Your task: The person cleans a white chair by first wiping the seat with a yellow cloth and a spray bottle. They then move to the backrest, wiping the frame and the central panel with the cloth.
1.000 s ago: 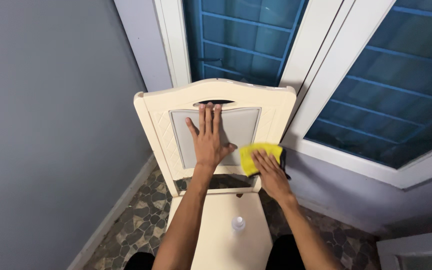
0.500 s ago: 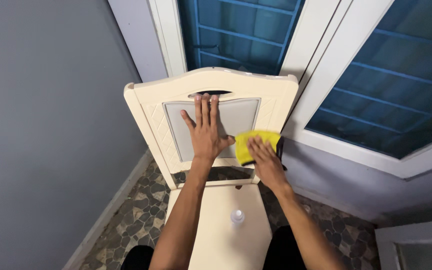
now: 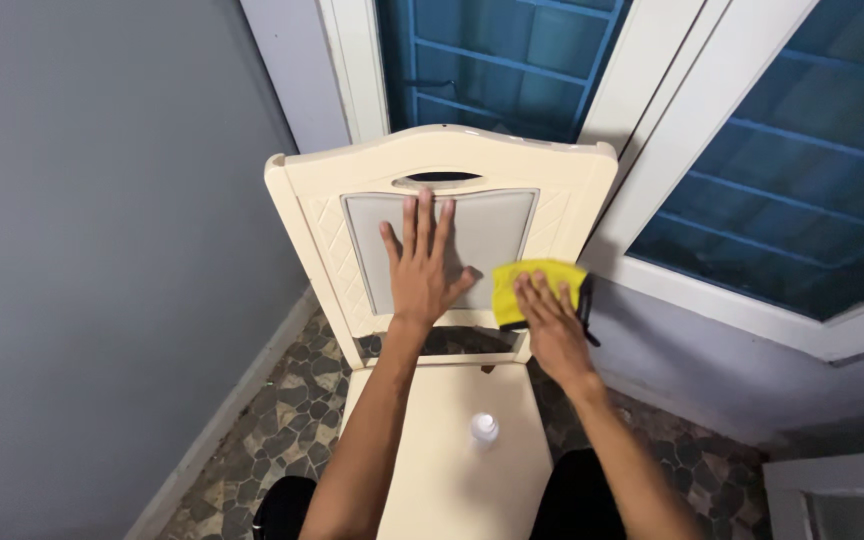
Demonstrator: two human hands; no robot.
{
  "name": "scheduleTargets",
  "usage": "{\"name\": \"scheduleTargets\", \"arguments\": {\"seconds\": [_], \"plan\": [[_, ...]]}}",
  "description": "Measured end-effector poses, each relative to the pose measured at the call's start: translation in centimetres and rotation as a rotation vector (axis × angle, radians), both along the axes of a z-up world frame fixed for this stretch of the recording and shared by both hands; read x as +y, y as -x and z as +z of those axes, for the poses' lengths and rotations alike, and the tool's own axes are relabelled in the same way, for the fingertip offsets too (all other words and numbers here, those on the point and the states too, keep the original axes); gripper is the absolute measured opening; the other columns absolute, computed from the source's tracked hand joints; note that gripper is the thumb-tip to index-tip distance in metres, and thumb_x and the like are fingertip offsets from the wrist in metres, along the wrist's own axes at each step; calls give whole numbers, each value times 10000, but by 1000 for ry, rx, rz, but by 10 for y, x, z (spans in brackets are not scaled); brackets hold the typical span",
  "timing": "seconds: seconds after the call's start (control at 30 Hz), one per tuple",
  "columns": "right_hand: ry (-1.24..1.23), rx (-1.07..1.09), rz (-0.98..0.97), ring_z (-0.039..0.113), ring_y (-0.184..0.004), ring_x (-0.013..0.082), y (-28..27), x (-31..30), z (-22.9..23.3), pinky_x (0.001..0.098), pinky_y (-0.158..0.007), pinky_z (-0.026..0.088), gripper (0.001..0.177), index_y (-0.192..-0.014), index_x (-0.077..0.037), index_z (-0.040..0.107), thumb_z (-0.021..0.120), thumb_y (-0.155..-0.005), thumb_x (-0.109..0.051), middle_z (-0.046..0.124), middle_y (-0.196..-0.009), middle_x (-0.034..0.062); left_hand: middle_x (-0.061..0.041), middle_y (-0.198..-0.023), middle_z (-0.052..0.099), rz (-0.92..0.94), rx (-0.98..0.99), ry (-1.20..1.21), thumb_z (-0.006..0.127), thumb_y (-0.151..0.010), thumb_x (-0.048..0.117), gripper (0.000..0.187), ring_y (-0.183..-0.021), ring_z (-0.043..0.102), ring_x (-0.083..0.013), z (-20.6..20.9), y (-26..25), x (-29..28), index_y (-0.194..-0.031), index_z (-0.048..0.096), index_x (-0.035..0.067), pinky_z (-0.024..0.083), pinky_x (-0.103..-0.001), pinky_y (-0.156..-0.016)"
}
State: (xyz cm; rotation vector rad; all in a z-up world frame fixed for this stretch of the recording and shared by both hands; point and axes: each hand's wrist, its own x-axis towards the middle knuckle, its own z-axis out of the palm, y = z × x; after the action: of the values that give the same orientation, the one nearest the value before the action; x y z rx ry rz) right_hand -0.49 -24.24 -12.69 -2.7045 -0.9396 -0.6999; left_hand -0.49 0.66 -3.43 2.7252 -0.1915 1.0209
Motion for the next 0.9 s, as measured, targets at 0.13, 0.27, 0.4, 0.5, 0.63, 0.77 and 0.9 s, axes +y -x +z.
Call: {"name": "scheduleTargets", "arguments": {"seconds": [0.13, 0.27, 0.4, 0.5, 0.63, 0.77, 0.9], "plan": [[106, 129, 40, 352, -1517, 190, 22, -18, -44, 451, -1263, 214, 794, -1541, -91, 411, 534, -782, 109, 427, -1614, 26, -107, -1724, 80, 6, 149, -80, 752, -858, 468, 1047, -1591, 84, -329, -56, 30, 21, -1656, 121, 219, 61, -614, -1256], [45, 129, -22, 339, -1509, 209, 30, -33, -44, 486, -1272, 198, 788, -1553, -70, 395, 545, -798, 99, 421, -1597, 44, -33, -1736, 44, 149, 441, -248, 767, -835, 445, 1084, -1596, 52, -261, -101, 58, 52, -1655, 84, 260, 69, -568, -1280], [-131, 11, -36, 297, -1544, 290, 15, -6, -22, 509, -1275, 185, 770, -1563, -32, 372, 542, -825, 104, 388, -1625, 106, -43, -1733, 23, 170, 493, -215, 778, -828, 408, 1095, -1593, 25, -297, -120, 75, 61, -1650, 73, 246, 80, -544, -1285], [-71, 74, 8, 280, -1516, 325, 6, 25, -31, 522, -1240, 179, 756, -1535, -2, 367, 545, -804, 73, 377, -1609, 149, -42, -1726, 11, 190, 546, -189, 780, -821, 383, 1096, -1586, 17, -302, -118, 84, 61, -1645, 69, 252, 80, -554, -1275], [79, 132, 44, 333, -1524, 208, 20, 14, -76, 426, -1269, 228, 755, -1555, -80, 407, 518, -832, 109, 416, -1623, 38, -56, -1722, 23, 191, 534, -143, 790, -814, 350, 1101, -1586, 24, -318, -113, 84, 55, -1644, 74, 239, 79, -572, -1270], [45, 141, 10, 336, -1518, 215, 30, -21, -86, 439, -1266, 240, 738, -1538, -57, 408, 519, -828, 109, 412, -1618, 59, -99, -1722, 35, 163, 527, -32, 810, -786, 297, 1129, -1583, 26, -352, -116, 88, 47, -1641, 76, 219, 81, -587, -1265], [-55, 116, 1, 328, -1515, 281, 29, -17, -70, 481, -1260, 232, 754, -1526, -17, 402, 514, -794, 125, 404, -1607, 119, -122, -1713, 38, 152, 516, 26, 820, -777, 289, 1143, -1575, 26, -371, -123, 93, 44, -1634, 69, 197, 82, -619, -1251]]}}
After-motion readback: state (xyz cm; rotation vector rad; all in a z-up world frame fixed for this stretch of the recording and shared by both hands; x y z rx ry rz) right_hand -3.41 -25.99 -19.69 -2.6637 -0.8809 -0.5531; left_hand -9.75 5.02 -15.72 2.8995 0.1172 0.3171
